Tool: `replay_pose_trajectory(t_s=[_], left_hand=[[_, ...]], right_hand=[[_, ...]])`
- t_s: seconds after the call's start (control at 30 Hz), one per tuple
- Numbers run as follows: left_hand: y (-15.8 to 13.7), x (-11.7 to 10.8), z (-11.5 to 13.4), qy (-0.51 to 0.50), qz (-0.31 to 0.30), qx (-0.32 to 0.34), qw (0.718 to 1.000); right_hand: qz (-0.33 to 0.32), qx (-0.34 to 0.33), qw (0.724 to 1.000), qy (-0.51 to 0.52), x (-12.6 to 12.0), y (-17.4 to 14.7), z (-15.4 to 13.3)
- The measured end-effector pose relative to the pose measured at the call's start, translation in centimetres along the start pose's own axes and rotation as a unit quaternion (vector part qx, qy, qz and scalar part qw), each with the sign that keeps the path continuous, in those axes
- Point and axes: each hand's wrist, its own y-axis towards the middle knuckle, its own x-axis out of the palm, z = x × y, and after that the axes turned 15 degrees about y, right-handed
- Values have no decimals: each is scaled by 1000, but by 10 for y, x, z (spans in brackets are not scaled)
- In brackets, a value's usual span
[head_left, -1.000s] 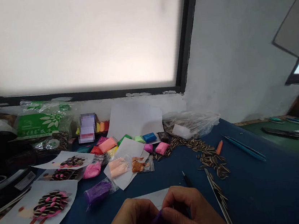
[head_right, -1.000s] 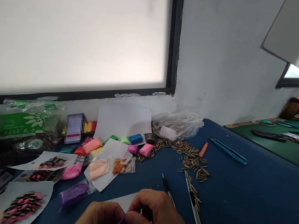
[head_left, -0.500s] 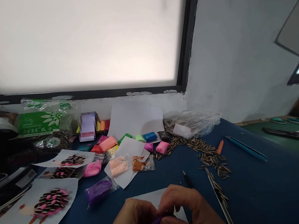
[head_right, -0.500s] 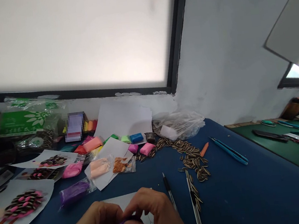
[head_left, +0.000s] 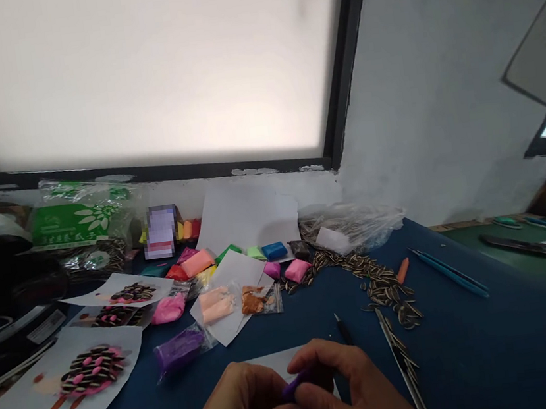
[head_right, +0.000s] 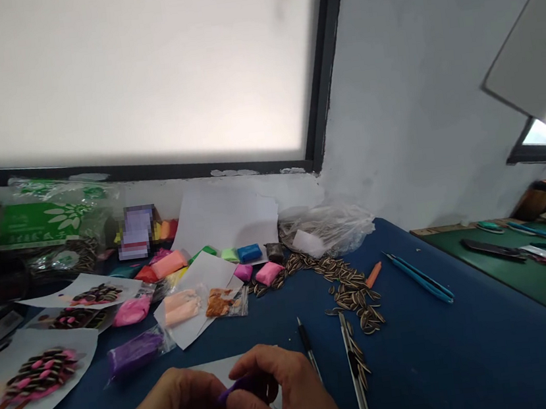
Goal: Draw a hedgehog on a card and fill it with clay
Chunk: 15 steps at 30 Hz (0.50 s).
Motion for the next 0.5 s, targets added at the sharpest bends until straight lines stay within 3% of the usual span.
replay_pose_trajectory(t_s=[0.17,0.33,0.5], left_hand=[[2,4,-13,32,-13,5,999],[0,-3,1,27,-41,31,998],[-7,-7,14,36,22,50,998]], right_hand=[[7,-18,999,-33,2,1,5],[20,-25,999,-38,1,1,6],[30,-33,999,-8,-2,3,12]])
